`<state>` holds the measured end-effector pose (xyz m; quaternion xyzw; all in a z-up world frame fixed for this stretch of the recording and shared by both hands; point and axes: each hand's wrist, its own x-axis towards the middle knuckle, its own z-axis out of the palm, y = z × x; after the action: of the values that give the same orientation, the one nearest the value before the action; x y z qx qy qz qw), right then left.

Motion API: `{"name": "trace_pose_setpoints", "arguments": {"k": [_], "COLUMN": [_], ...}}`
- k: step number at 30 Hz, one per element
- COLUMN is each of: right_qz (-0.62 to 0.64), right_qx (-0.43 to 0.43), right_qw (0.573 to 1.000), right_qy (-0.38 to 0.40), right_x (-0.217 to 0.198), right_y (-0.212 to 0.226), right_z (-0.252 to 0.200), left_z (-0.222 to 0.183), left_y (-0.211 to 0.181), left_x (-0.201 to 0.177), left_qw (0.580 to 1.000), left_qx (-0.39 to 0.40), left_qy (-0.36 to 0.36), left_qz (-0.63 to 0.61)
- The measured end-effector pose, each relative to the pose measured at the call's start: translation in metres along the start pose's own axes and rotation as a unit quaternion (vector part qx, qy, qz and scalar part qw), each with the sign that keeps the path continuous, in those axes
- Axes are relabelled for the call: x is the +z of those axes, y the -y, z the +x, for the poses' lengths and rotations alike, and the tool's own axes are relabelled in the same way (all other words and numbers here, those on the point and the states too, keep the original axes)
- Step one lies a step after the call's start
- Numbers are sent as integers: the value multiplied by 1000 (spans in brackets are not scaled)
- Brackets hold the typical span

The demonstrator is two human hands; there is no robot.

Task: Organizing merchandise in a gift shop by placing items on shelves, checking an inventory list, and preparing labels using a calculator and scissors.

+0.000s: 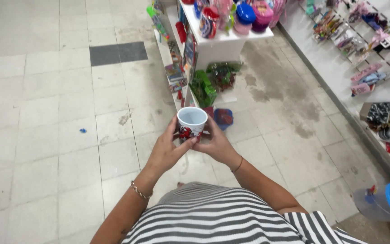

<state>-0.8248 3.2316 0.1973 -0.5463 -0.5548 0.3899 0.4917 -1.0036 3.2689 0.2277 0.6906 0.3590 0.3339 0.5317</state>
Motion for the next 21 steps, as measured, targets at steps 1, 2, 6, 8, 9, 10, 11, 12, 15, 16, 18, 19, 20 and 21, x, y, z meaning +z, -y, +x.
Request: {"name": "trace_pose_setpoints", "arguments": {"k": [1, 2, 6, 8, 9, 10, 11, 12, 15, 16, 18, 19, 20, 21], "right_qz": [-1, -3, 13, 9, 12, 14, 12, 10, 2, 7, 8, 10, 6, 0], "right_qx": [0, -6, -6, -12, -12, -8, -9, -10, -18, -16, -12, -12, -14, -8], "right_qw": [1000, 1000, 999, 998, 998, 998, 997, 997, 999, 999, 999, 1000, 1000, 1000], "right_qy": [2, 10, 38, 54, 65, 66, 72, 78, 51, 44, 35, 24, 12, 3], "right_x": [-2, -2, 10, 24, 36, 45, 53, 62, 90, 101, 117, 123, 128, 131], "right_y": [-3, -6, -39, -41, -45, -49, -52, -54, -69, -68, -59, -56, -55, -55], "right_z": [32, 63, 177, 236, 260, 284, 313, 342, 424, 448, 499, 524, 548, 566], "left_z": [26, 51, 135, 177, 194, 212, 234, 256, 325, 347, 394, 418, 443, 463], "left_y": [1, 2, 10, 31, 45, 53, 61, 69, 89, 94, 97, 98, 99, 102], "left_x": [-13, -26, -81, -113, -130, -146, -164, -183, -245, -266, -306, -326, -344, -358], "left_qw": [1000, 1000, 999, 998, 998, 998, 998, 998, 998, 999, 999, 1000, 1000, 999], "left_qx": [0, 0, -18, -17, -21, -26, -18, -10, -5, -7, -21, -18, -16, -20], "left_qy": [-2, -10, -43, -55, -59, -59, -63, -68, -57, -49, -24, -15, 0, 14], "left_qz": [-1, 3, 0, -2, -1, -1, -4, -7, -5, 0, 10, 14, 23, 27]}}
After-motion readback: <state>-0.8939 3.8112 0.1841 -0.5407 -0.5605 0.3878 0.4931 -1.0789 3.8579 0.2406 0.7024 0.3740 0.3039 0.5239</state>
